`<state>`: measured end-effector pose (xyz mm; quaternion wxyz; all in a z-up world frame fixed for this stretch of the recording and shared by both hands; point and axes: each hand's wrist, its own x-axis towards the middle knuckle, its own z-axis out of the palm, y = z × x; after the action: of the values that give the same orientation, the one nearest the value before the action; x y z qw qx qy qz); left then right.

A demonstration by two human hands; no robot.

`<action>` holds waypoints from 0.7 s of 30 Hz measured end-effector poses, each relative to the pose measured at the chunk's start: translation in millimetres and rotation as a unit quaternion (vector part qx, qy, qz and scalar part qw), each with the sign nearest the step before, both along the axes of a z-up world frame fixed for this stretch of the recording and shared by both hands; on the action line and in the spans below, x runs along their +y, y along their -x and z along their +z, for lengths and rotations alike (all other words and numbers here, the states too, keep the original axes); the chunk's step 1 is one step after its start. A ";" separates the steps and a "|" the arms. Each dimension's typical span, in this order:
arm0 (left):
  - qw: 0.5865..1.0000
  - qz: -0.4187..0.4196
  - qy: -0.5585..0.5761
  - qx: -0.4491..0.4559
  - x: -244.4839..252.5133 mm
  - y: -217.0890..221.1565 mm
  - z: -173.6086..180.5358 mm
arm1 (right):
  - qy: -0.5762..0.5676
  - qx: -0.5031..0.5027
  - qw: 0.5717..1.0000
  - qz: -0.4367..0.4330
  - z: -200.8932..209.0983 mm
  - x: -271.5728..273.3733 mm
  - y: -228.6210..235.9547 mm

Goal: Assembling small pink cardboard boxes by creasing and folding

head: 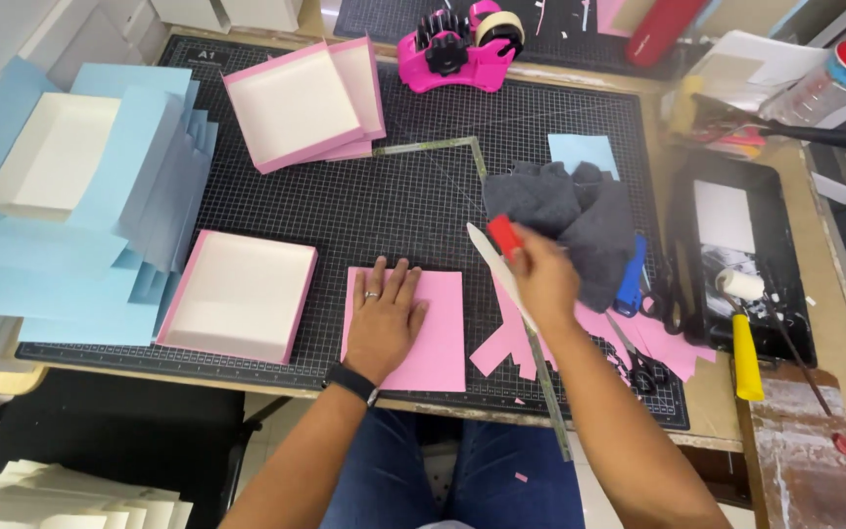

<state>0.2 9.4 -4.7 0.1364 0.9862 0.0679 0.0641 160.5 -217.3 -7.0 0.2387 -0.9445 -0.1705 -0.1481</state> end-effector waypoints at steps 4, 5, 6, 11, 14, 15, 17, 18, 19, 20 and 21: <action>0.995 -0.098 -0.005 -0.015 14.5 1.0 1.9 | 0.023 0.016 0.995 -0.099 -5.4 -46.9 -6.5; 0.990 -0.138 -0.012 -0.023 17.2 2.6 -0.7 | 0.072 -0.062 0.990 -0.100 -13.9 -56.5 -5.7; 0.983 -0.178 -0.018 -0.032 20.1 4.1 -3.5 | 0.121 -0.139 0.978 -0.100 -22.5 -66.1 -4.9; 0.979 -0.188 -0.029 -0.076 14.1 10.4 2.1 | 0.139 -0.038 0.989 -0.016 -21.5 -24.4 39.4; 0.983 -0.157 -0.031 -0.091 -1.0 24.7 1.6 | 0.130 0.010 0.991 -0.005 -40.8 -15.9 29.8; 0.987 -0.139 -0.018 -0.083 -6.3 33.3 0.1 | 0.119 0.008 0.993 -0.019 -48.6 -15.2 26.9; 0.991 -0.114 -0.002 -0.070 -9.2 52.3 16.9 | 0.106 0.019 0.994 -0.028 -48.0 -17.0 27.5; 0.994 -0.087 0.015 -0.060 -11.1 60.7 25.4 | 0.093 0.028 0.995 -0.037 -47.0 -18.6 26.9; 0.994 -0.092 0.015 -0.063 -8.5 63.8 21.5 | 0.093 0.025 0.994 -0.042 -36.5 -23.1 37.2; 0.992 -0.081 0.022 -0.098 -5.5 66.9 17.1 | 0.054 0.047 0.997 -0.011 -26.4 -27.1 47.7; 0.989 -0.065 0.031 -0.128 -4.5 77.0 11.7 | 0.017 0.072 0.997 0.027 -18.4 -31.2 63.3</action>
<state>-76.7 4.9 7.0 0.1784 0.9676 -0.0123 0.1785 97.2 -248.5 -25.4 0.2383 -0.9517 -0.1804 -0.0701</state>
